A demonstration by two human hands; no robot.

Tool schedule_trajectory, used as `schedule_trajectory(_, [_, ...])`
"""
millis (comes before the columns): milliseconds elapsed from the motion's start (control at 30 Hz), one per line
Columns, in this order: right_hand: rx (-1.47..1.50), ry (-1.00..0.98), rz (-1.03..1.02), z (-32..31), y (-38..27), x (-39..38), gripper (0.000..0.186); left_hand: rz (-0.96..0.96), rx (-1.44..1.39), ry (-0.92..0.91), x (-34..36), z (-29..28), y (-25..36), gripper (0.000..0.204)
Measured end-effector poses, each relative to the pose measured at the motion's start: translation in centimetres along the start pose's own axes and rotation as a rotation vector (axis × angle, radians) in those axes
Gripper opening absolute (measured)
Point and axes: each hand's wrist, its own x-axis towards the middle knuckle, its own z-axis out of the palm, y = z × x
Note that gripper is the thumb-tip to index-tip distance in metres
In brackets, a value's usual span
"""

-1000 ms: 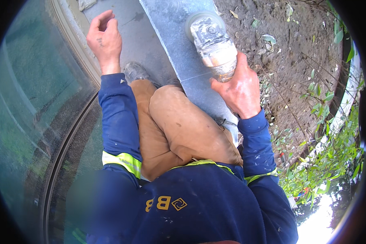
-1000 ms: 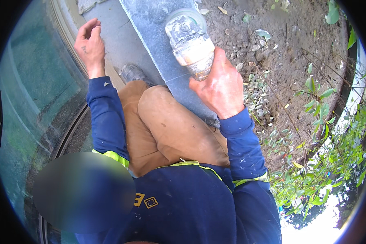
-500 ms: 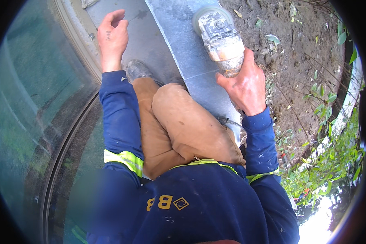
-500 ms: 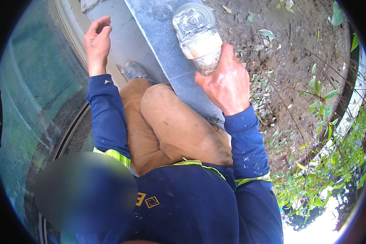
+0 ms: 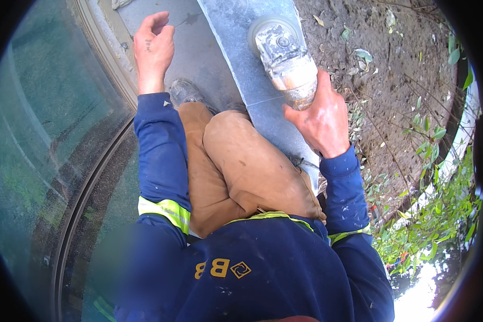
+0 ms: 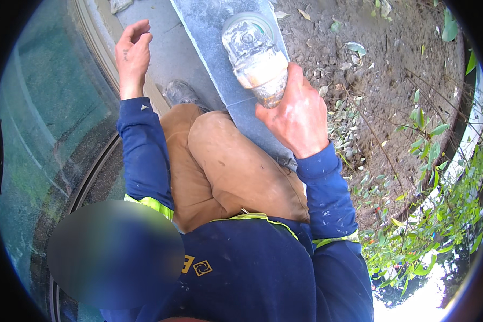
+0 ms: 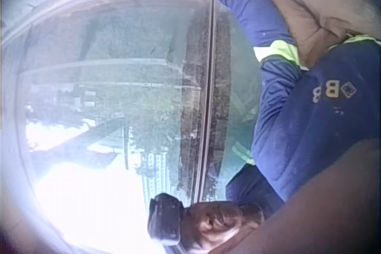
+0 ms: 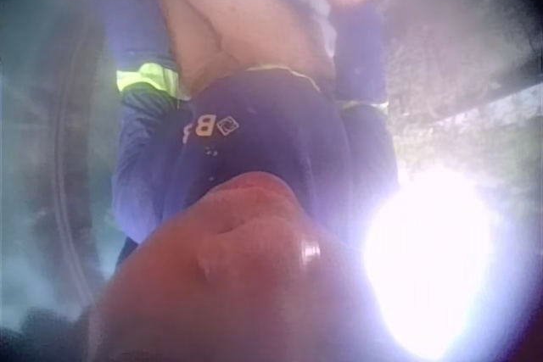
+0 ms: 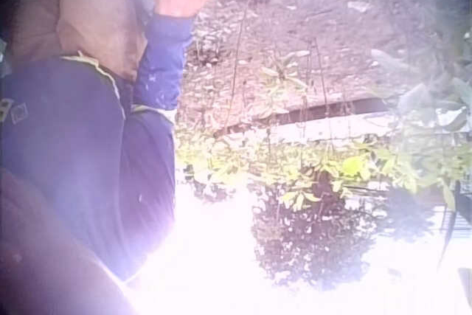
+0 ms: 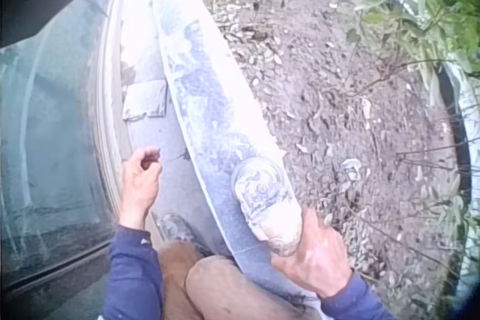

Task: The person uses an angle grinder to smooth the surface of a long gray stone slab. They hold the tool with both hands and move it along the slab's length, generating dust as they work.

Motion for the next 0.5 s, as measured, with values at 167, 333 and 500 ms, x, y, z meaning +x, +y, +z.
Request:
schedule_trajectory(167, [-0.032,0.044,0.034,-0.3,1.1,-0.8,0.073,-0.008,0.019,0.007,0.0,-0.2,0.2,0.041])
schedule_trajectory(333, [-0.011,0.05,-0.026,0.2,0.7,-0.2,0.075,-0.001,-0.007,0.01,0.0,0.1,0.2,0.041])
schedule_trajectory(500, [-0.031,0.045,-0.029,0.3,0.5,-0.3,0.072,0.017,0.012,0.021,0.1,0.4,0.2,0.038])
